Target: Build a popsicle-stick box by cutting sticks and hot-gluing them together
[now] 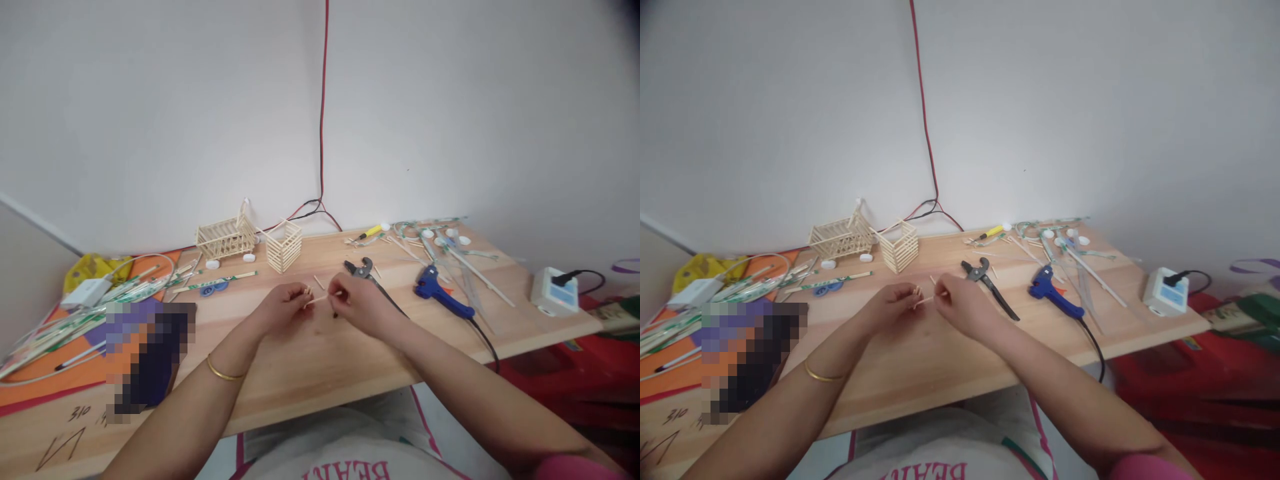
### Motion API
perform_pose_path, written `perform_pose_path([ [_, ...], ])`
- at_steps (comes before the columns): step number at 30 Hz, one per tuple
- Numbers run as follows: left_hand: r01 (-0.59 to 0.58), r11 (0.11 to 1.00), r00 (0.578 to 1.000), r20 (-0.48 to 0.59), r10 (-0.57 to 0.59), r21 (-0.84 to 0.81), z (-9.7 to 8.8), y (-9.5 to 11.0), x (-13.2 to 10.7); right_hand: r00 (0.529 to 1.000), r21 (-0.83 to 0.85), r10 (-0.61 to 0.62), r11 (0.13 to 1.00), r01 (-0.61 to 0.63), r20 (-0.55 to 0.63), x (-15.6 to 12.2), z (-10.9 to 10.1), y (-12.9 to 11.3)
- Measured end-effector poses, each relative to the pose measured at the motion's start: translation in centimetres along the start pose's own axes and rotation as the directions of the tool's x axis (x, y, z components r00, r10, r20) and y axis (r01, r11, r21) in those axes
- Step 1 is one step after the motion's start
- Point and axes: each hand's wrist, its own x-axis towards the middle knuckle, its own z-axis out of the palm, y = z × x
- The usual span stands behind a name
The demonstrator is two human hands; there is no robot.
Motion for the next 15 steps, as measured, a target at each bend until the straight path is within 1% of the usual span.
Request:
perform_pose_path([
  [2,0.047,0.993,0.998,0.057,-0.041,-0.105,0.4,0.0,-0.1,0.996,0.187,0.014,0.982,0.003,-0.088,1.0,-0.4,0.7],
  [4,0.086,0.971,0.993,0.092,-0.066,-0.222,0.7,0.0,-0.1,0.990,0.335,0.036,0.942,0.011,-0.135,1.9,-0.4,1.1],
  [8,0.153,0.887,0.987,0.107,-0.118,-0.436,0.9,0.0,0.0,0.977,0.497,0.031,0.864,0.080,-0.212,3.0,0.4,1.1],
  [10,0.171,0.841,0.985,0.108,-0.135,-0.513,0.8,0.0,-0.1,0.983,0.622,0.037,0.778,0.083,-0.177,3.1,1.0,0.9],
  [12,0.167,0.818,0.986,0.092,-0.139,-0.551,0.8,-0.1,-0.1,0.998,0.729,0.012,0.683,0.034,-0.057,3.0,1.6,0.7],
  [13,0.163,0.818,0.986,0.080,-0.143,-0.551,0.9,-0.2,-0.1,1.000,0.756,-0.010,0.654,-0.001,0.010,2.8,2.0,0.7],
  [15,0.168,0.830,0.985,0.063,-0.159,-0.533,1.0,-0.3,-0.1,0.996,0.760,-0.038,0.649,-0.040,0.085,2.5,2.5,0.6],
])
